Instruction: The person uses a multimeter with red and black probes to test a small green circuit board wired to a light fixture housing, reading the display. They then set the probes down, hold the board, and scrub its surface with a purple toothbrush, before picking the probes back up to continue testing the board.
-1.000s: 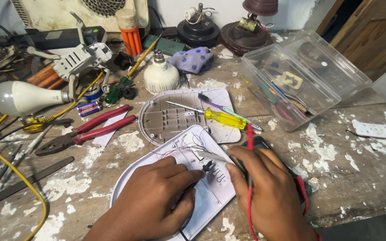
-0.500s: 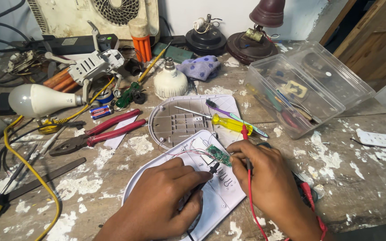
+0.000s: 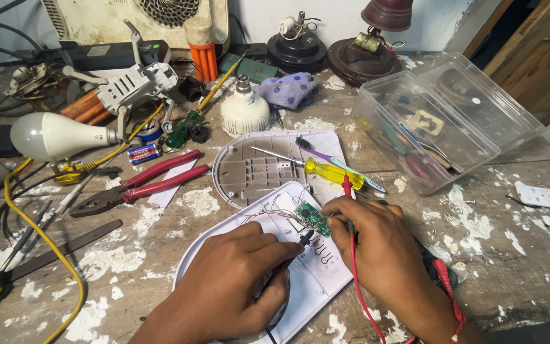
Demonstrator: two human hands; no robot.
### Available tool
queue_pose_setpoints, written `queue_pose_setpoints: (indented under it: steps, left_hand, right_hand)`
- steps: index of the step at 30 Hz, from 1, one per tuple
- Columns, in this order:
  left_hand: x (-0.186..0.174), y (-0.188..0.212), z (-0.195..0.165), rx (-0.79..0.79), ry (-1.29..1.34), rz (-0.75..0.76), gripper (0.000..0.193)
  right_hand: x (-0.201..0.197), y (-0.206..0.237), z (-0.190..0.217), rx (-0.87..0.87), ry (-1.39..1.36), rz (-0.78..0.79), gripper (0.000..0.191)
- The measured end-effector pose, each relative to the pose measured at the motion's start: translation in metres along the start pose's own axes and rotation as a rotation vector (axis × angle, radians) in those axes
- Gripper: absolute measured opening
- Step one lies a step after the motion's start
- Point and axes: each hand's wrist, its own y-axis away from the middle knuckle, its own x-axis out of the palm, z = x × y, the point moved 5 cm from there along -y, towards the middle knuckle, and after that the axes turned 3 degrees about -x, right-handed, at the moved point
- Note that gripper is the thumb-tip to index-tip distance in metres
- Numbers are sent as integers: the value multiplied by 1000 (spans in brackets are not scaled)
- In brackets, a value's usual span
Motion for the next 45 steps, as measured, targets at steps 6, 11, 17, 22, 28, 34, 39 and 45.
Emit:
queue_pose_setpoints:
  steps: [6, 11, 17, 22, 28, 34, 39, 45]
  left_hand:
    - [2, -1, 1, -14, -1, -6, 34]
    - [2, -2, 1, -9, 0, -8, 34]
    - [3, -3, 2, -30, -5, -6, 33]
    - [3, -5, 1, -30, -8, -11, 33]
    - [5, -6, 3, -36, -10, -1, 33]
    - [6, -7, 2, -37, -21, -1, 34]
    - [7, -8, 4, -41, -24, 11, 34]
    - [7, -8, 3, -34, -44, 13, 35]
  right_hand:
    - [1, 4, 4, -46, 81, -24, 17]
    - [1, 5, 5, -31, 80, -19, 19]
    - [3, 6, 5, -26, 93, -24, 20]
    - [3, 6, 4, -22, 101, -24, 20]
    - [4, 6, 3, -25, 121, -19, 20]
    - [-6, 7, 4, -35, 29, -57, 27]
    - [-22, 25, 8, -80, -75, -181, 41]
    - [-15, 67, 4, 209, -249, -242, 51]
